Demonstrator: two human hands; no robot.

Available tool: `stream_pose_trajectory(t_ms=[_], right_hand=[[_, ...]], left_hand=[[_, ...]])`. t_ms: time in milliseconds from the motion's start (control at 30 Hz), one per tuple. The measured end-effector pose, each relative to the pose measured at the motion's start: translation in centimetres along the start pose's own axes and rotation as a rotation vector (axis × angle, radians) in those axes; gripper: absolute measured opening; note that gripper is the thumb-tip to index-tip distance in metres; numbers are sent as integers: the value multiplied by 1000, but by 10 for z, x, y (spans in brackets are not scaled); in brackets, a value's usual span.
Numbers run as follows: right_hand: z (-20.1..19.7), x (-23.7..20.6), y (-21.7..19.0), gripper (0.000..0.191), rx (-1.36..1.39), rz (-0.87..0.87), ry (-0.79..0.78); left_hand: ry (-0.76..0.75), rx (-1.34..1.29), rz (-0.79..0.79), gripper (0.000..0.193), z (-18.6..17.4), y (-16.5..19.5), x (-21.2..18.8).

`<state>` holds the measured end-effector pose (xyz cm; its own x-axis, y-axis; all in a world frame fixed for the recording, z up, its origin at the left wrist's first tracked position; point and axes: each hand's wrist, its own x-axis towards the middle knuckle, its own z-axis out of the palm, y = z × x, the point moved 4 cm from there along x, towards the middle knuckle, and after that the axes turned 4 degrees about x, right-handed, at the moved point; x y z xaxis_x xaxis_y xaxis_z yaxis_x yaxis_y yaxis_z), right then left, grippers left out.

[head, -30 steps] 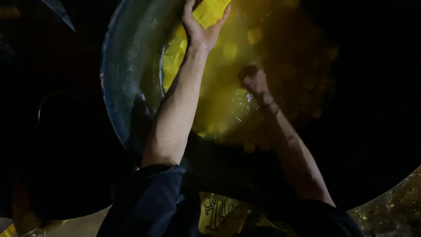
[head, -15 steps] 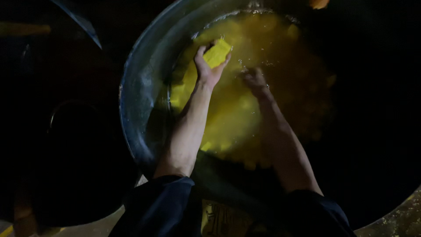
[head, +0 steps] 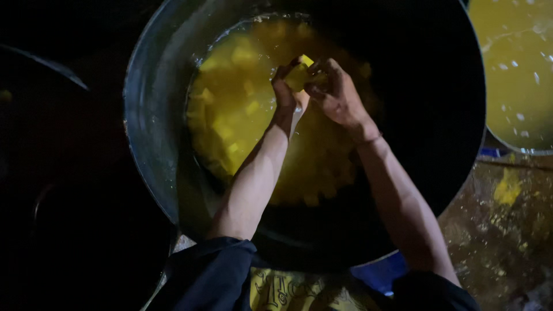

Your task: The person washes yellow tofu cubes in a large water-filled basin, rubbing and rinsing them by hand, then places the cleaned cubes into blue plastic crates beside the basin. They repeatedly reach into the water, gather cubes, rub them between both hands, and stack them in the crates.

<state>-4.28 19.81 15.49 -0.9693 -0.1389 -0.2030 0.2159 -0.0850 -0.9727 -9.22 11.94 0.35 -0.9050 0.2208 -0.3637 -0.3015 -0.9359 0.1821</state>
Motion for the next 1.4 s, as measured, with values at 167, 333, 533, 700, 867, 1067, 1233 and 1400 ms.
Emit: stream_pose_trajectory(t_ms=[167, 333, 533, 700, 867, 1067, 1233, 1400], right_hand=[[-8, -58, -84, 81, -1179, -589, 244], [-43, -174, -115, 81, -138, -326, 131], [-73, -417, -61, 67, 194, -487, 756], [-127, -507, 104, 50, 743, -532, 1032], [-208, -476, 287, 38, 688, -80, 1370], [-234, -403, 374, 53, -679, 688, 1586], [-219, -358, 411, 54, -573, 681, 1083], [-226, -382, 401, 55, -588, 634, 1047]], left_hand=[[-321, 93, -92, 42, 66, -43, -42], [-482, 314, -259, 43, 145, -102, -136], [-981, 938, -251, 57, 223, -169, -315], [-1275, 1875, 354, 72, 211, -183, -320], [-1276, 2217, 368, 79, 184, -201, -299], [-1279, 2297, 297, 74, 176, -194, -298], [-1275, 2227, 198, 71, 188, -200, -296], [-1487, 1601, -280, 59, 172, -177, -253]])
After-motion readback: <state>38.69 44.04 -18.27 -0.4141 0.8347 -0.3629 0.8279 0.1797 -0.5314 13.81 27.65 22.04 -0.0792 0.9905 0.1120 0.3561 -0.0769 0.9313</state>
